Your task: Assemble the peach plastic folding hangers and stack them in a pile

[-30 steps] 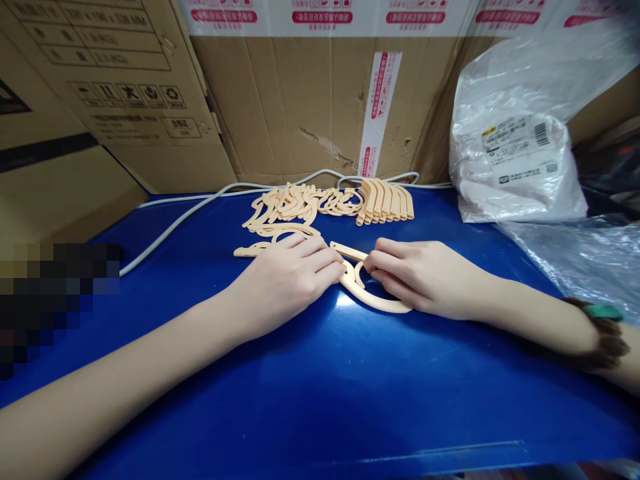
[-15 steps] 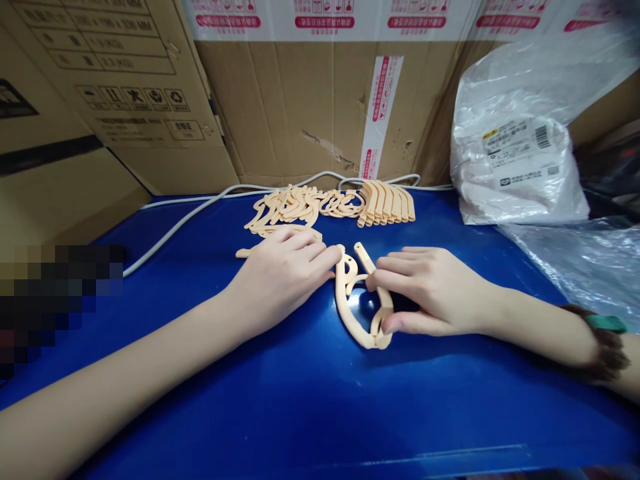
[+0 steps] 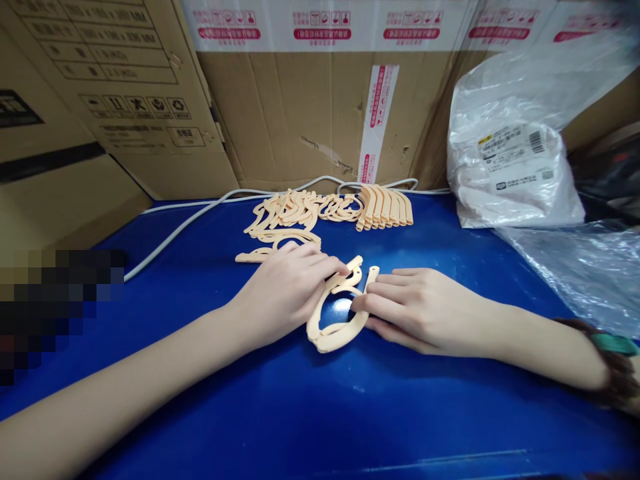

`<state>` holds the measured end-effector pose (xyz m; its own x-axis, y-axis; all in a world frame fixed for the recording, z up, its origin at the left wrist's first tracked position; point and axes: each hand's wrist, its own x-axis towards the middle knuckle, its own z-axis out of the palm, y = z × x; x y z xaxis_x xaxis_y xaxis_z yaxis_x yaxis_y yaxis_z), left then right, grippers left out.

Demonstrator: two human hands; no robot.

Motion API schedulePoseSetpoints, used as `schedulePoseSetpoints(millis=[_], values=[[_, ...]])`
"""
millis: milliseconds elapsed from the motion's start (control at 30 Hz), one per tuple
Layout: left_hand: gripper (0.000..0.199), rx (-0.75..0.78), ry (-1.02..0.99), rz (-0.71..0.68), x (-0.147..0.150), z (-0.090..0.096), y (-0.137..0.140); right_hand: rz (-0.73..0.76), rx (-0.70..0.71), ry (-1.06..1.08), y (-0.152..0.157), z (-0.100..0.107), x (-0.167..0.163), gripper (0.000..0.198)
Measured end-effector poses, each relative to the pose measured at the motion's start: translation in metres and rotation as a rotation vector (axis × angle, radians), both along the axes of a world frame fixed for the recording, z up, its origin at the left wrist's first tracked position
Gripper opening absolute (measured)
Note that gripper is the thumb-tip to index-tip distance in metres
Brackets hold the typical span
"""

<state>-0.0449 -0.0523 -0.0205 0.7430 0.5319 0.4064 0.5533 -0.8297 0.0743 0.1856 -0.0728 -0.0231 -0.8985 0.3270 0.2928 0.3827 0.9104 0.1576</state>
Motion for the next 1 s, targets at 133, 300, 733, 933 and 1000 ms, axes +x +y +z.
schedulePoseSetpoints(millis=[133,300,733,933,1000], values=[[0.022,-0.123,-0.055,0.022,0.002,0.001,-0.003,0.002,0.073,0.043,0.0,0.0,0.0,0.028],[0.022,-0.151,-0.041,0.004,0.002,-0.001,-0.001,-0.09,0.015,0.078,0.001,0.002,0.002,0.028],[0.02,0.157,0.019,-0.009,0.001,0.006,-0.001,-0.037,-0.046,0.058,0.001,0.008,0.007,0.031],[0.02,0.073,0.005,0.013,0.004,0.016,-0.003,-0.037,0.008,0.032,-0.005,0.011,0.005,0.03],[0.02,0.002,-0.015,0.063,0.005,0.022,0.0,-0.031,0.022,0.06,-0.005,0.011,0.005,0.028]])
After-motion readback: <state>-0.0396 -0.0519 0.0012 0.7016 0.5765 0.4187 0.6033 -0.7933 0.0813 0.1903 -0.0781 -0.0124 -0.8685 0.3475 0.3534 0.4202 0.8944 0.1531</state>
